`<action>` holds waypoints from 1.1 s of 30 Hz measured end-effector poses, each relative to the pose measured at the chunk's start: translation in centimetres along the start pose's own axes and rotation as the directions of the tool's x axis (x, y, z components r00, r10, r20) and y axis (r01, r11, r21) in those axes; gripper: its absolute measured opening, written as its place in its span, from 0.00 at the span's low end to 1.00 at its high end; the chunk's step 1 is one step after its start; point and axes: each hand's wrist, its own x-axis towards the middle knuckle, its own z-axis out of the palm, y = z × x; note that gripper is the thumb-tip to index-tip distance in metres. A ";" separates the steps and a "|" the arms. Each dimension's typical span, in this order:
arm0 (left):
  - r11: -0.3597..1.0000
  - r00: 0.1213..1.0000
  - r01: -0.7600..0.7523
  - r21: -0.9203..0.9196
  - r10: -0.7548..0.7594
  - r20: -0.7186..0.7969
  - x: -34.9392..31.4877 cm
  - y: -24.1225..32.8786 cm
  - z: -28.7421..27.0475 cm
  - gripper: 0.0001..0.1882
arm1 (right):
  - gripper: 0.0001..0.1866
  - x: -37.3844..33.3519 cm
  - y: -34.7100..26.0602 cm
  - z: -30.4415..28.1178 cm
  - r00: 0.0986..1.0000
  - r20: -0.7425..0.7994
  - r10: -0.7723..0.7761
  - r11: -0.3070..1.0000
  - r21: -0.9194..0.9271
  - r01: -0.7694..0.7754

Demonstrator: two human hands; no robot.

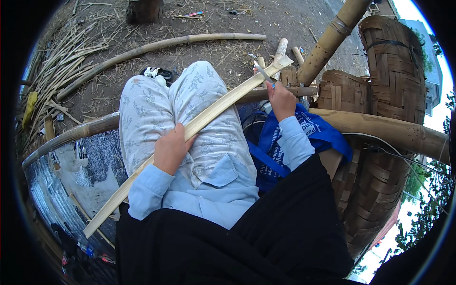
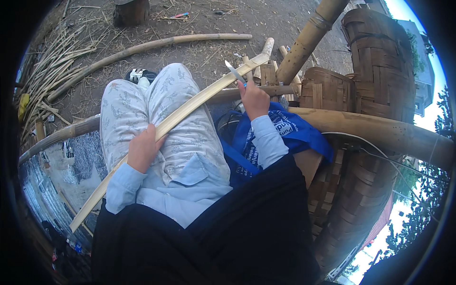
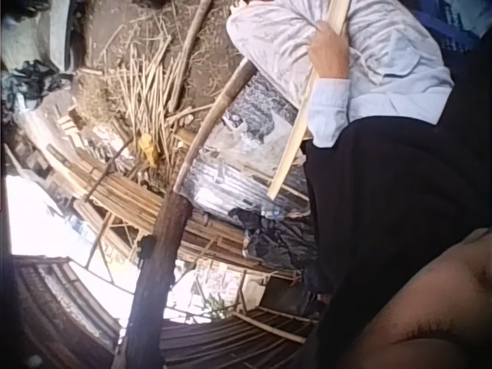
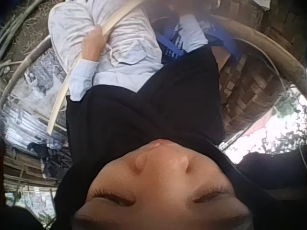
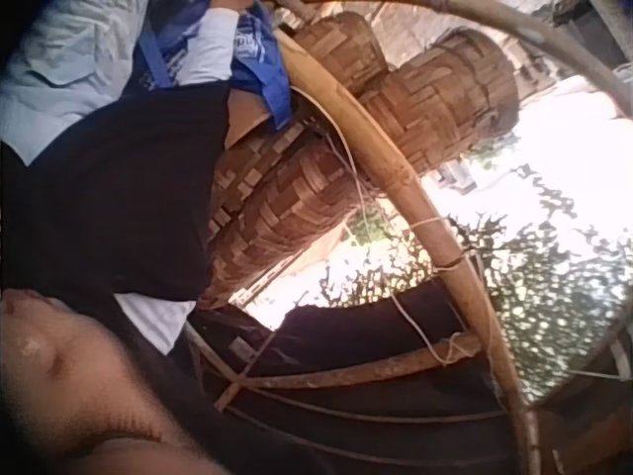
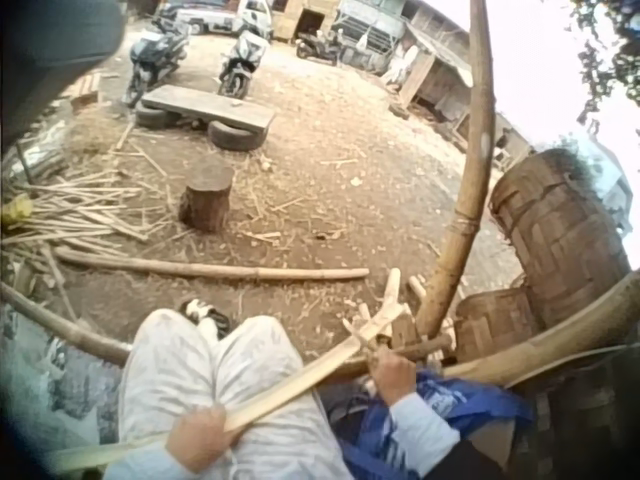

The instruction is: Shaving and smoothing a long strip of bamboo using a hand-held knife in an outdoor environment.

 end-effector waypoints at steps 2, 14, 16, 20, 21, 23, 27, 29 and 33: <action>1.000 1.000 -0.010 0.004 0.010 0.010 0.1 0.1 0.5 0.21 | 0.19 0.2 0.4 -0.4 0.997 0.041 0.059 0.998 -0.022 -0.058; 1.000 0.998 0.021 -0.021 -0.020 0.051 0.2 -0.2 -0.2 0.20 | 0.22 -0.5 -0.8 0.6 0.999 -0.015 -0.037 0.984 0.172 0.039; 0.999 0.998 0.031 -0.018 -0.030 0.055 0.0 -0.1 -0.5 0.20 | 0.21 -1.0 -1.6 0.5 0.990 0.001 -0.144 0.964 0.226 0.140; 0.999 0.997 -0.008 -0.045 0.011 0.073 0.8 0.1 -0.4 0.20 | 0.20 1.4 4.0 1.3 0.994 -0.001 0.112 0.992 0.062 -0.112; 0.998 0.997 -0.022 -0.053 0.026 0.077 1.1 0.0 0.1 0.20 | 0.20 0.9 3.8 1.4 0.993 -0.036 0.115 0.991 0.076 -0.112; 0.999 0.998 -0.009 -0.052 0.012 0.066 0.7 -0.5 0.0 0.19 | 0.20 0.1 1.4 1.6 0.999 -0.051 -0.007 0.987 0.157 0.015; 0.999 0.996 0.009 -0.052 -0.004 0.094 0.6 -0.3 -0.3 0.19 | 0.19 -0.5 1.0 2.0 0.993 -0.077 -0.091 0.967 0.232 0.107; 0.998 0.994 0.023 -0.064 -0.016 0.109 0.5 -0.1 -0.5 0.20 | 0.20 1.6 5.1 2.3 0.993 -0.032 0.112 0.990 0.085 -0.109; 0.996 0.991 0.046 -0.082 -0.035 0.129 0.7 -0.5 -0.3 0.20 | 0.19 0.2 0.0 2.0 0.999 -0.046 0.004 0.960 0.280 0.009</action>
